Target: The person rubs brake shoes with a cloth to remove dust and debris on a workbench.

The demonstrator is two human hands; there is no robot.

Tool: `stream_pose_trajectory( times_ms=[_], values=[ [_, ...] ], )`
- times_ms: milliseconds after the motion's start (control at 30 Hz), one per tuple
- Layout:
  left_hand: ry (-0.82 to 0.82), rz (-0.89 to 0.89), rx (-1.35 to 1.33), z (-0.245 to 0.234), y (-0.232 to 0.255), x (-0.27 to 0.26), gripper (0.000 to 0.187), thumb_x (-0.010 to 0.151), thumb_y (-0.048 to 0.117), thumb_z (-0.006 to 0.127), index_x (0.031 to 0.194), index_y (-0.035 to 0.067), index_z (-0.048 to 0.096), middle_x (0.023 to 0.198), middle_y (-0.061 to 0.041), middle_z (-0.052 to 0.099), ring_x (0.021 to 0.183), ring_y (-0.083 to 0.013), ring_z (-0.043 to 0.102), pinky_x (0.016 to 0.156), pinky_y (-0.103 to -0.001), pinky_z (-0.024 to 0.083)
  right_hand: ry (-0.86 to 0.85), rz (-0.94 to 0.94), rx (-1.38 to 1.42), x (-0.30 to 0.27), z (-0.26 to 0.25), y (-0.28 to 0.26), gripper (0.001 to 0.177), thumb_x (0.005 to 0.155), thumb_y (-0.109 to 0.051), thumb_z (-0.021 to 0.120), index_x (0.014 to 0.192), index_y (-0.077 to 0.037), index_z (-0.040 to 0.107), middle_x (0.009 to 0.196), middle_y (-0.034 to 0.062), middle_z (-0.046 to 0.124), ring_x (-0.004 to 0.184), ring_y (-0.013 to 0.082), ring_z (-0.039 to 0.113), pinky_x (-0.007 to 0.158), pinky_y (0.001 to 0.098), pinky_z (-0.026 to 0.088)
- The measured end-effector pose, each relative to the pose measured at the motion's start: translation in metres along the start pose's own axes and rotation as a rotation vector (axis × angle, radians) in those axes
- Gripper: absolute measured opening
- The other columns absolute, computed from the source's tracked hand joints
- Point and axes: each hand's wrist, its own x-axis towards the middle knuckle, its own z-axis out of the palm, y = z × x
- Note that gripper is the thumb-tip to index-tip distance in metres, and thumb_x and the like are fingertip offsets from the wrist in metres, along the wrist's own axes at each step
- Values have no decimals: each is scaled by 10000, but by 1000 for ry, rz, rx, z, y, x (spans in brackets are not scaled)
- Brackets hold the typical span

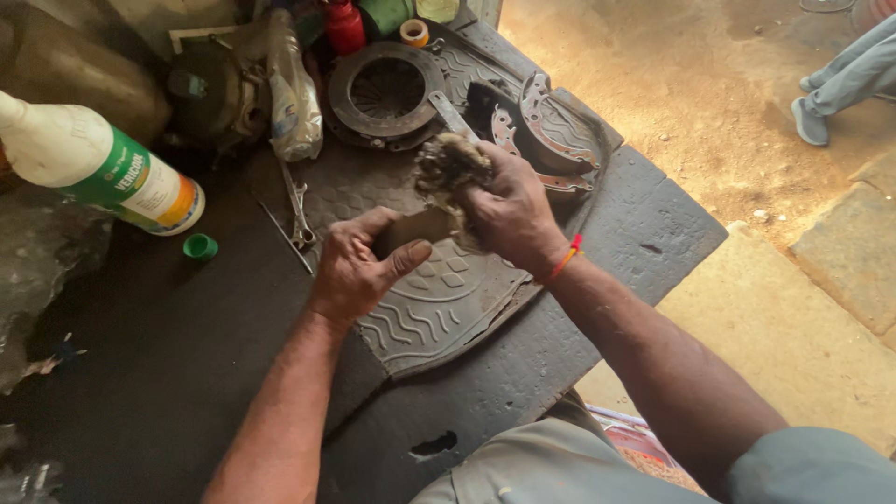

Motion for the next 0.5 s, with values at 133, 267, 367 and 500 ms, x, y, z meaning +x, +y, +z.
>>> stream_pose_trajectory(
  times_ms=[133,267,367,500],
  values=[
    [248,144,177,17,-5,-6,430,916,515,670,993,97,739,893,-9,716,854,-166,700,768,-317,564,97,51,-110,-17,-4,14,199,969,-43,600,1145,-22,690,949,25,723,839,68,627,756,249,533],
    [752,330,279,46,-2,-34,439,1108,419,655,1239,9,568,1211,-147,581,1161,-279,584,1033,-386,487,160,-33,-152,-39,-6,23,155,1009,-85,645,1148,-22,671,985,29,731,897,54,639,795,239,541],
    [784,-154,-366,54,4,-59,496,1093,359,705,1255,-60,494,1072,-142,528,981,-240,547,849,-352,496,223,-5,-121,-51,-4,28,182,1005,-77,628,1173,-18,664,1038,31,746,939,56,652,850,238,544],
    [662,-693,-1063,53,10,-63,508,913,359,625,1322,74,523,1005,-46,634,774,-170,648,712,-314,569,253,0,51,-61,2,35,212,997,-43,642,1207,-13,643,1104,33,733,1014,72,672,900,247,549]
  ],
)
